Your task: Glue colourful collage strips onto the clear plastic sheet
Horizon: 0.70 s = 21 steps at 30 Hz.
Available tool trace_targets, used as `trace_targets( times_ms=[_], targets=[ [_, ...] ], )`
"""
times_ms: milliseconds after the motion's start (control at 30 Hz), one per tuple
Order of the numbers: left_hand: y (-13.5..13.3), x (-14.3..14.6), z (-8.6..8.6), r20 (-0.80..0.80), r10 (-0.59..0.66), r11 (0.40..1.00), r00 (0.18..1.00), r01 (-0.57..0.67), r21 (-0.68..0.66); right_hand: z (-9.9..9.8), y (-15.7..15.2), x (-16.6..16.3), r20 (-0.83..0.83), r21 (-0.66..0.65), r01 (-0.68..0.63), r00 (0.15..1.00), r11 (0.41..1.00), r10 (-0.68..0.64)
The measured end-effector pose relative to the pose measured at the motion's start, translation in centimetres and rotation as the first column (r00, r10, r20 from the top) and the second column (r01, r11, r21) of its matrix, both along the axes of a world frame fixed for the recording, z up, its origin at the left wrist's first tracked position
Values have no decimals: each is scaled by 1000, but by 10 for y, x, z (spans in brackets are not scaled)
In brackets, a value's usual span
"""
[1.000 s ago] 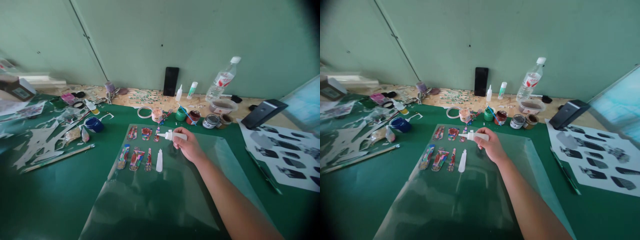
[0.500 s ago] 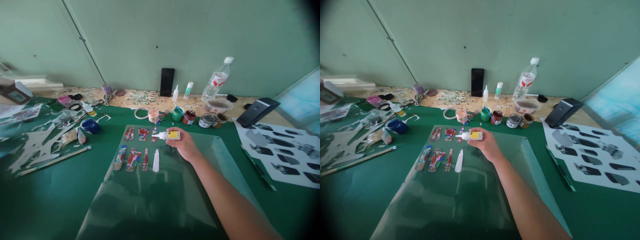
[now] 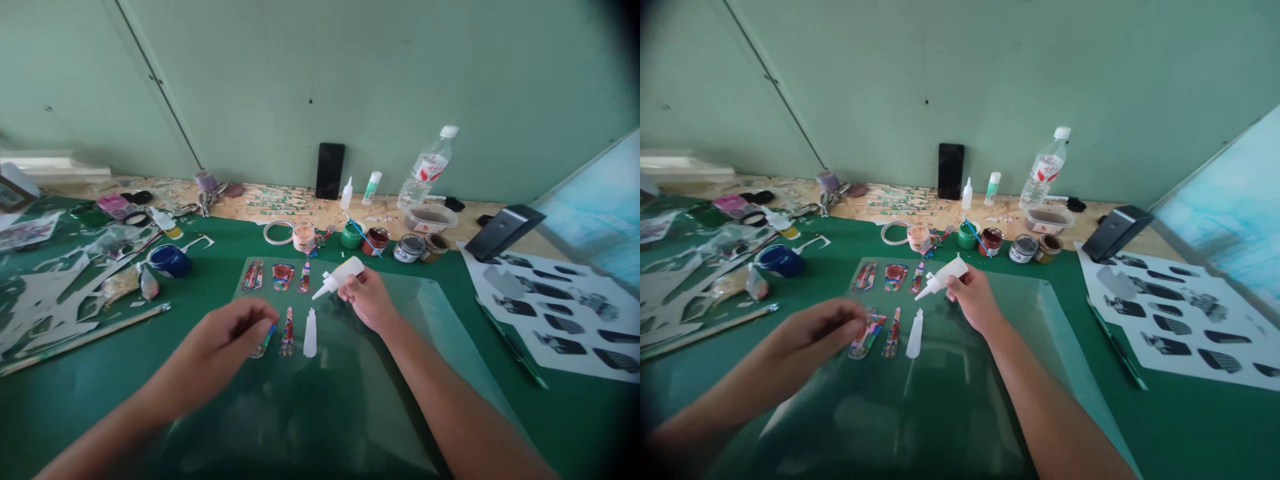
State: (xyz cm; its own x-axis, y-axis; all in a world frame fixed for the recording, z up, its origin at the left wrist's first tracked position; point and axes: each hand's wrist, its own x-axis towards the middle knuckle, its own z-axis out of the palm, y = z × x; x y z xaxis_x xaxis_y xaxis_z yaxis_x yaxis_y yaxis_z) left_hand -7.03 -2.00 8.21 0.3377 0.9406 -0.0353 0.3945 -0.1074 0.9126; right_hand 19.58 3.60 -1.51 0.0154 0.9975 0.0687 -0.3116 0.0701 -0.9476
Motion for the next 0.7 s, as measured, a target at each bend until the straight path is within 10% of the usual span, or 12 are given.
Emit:
trace_targets(
  times_ms=[100, 367, 533, 700],
  targets=[
    [42, 50, -14, -266, -11, 944, 964, 98, 316, 2, -2, -3, 107, 28, 60, 992, 998, -63],
    [63, 82, -46, -216, -33, 927, 976, 111, 359, 4, -8, -1, 265, 2, -18, 964, 1000, 17],
    [65, 68, -45, 25, 47, 973, 999, -52, 225, 7, -5, 2, 2, -79, 24, 1000, 997, -24],
    [67, 68, -43, 438, 107, 984, 893, -30, -178, 20, -5, 7, -176, -149, 14, 984, 989, -41]
  ],
)
